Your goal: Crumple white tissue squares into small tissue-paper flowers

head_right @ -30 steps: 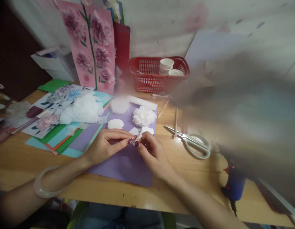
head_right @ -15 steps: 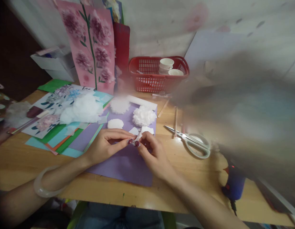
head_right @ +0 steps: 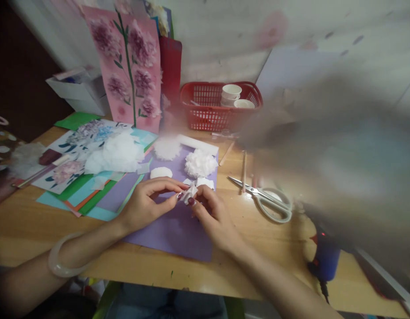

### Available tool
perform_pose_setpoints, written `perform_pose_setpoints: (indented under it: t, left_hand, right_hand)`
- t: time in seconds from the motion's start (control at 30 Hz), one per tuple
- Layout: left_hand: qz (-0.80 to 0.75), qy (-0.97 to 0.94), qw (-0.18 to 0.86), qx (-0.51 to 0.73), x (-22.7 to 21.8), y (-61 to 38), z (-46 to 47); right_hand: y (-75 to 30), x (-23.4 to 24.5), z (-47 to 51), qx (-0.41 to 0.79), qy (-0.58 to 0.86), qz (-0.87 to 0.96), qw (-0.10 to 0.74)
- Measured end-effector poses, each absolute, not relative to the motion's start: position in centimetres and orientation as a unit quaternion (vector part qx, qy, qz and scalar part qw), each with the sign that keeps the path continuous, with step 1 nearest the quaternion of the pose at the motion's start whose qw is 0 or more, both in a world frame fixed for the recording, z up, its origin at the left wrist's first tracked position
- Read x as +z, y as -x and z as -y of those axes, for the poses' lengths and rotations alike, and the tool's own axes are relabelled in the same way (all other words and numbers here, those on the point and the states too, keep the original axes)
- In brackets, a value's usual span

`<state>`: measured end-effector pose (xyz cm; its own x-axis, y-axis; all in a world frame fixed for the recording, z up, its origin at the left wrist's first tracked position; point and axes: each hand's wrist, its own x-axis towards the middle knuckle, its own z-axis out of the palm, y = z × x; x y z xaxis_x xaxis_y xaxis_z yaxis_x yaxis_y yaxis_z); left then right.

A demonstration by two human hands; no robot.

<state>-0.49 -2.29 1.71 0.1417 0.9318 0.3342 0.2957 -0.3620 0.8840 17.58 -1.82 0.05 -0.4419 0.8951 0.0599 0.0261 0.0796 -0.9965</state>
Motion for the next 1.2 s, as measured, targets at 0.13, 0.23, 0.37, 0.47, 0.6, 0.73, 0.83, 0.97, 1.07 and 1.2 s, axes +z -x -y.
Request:
perform_pose_setpoints:
  t: [0.13, 0.23, 0.37, 0.47, 0.6, 0.73, 0.83, 0.97, 1.07, 1.2]
  left_hand:
    - [-0.464, -0.664, 0.349, 0.471, 1.35, 0.66, 2.43]
    - [-0.490, -0.673, 0.313, 0.458, 1.27, 0.66, 2.60]
    - [-0.491, -0.692, 0.261, 0.459, 1.27, 0.48, 2.79]
    - [-0.481, -0.706, 0.242, 0.461, 1.25, 0.30, 2.97]
    - [-0.459, -0.715, 0.225, 0.477, 1.17, 0.23, 3.08]
    - [-0.442, -0.725, 0.191, 0.493, 1.27, 0.36, 2.89]
    - [-0.441, -0.736, 0.187, 0.479, 1.57, 0.34, 2.80]
    - [-0.440, -0.746, 0.189, 0.463, 1.79, 0.23, 2.79]
    - [-0.442, -0.747, 0.175, 0.465, 1.56, 0.26, 2.75]
    - [-0.484, -0.681, 0.219, 0.503, 0.80, 0.38, 2.73]
  right_hand:
    - [-17.53, -0.11, 1.81, 0.589, 0.384, 0.603, 0.377]
    - [-17.46, -0.03, 1.84, 0.596, 0.391, 0.599, 0.365]
    - [-17.30, 0.25, 1.75, 0.573, 0.392, 0.634, 0.341]
    - [-17.29, 0.13, 1.61, 0.559, 0.395, 0.651, 0.329]
    - [-17.41, -0.26, 1.51, 0.544, 0.403, 0.661, 0.323]
    - [-17.45, -0.27, 1.55, 0.548, 0.406, 0.660, 0.314]
    - [-17.45, -0.18, 1.59, 0.555, 0.402, 0.656, 0.316]
    - [-17.44, -0.17, 1.57, 0.574, 0.393, 0.642, 0.323]
    - [-17.39, -0.10, 1.57, 0.578, 0.392, 0.638, 0.324]
    - [-17.31, 0.05, 1.59, 0.583, 0.393, 0.634, 0.322]
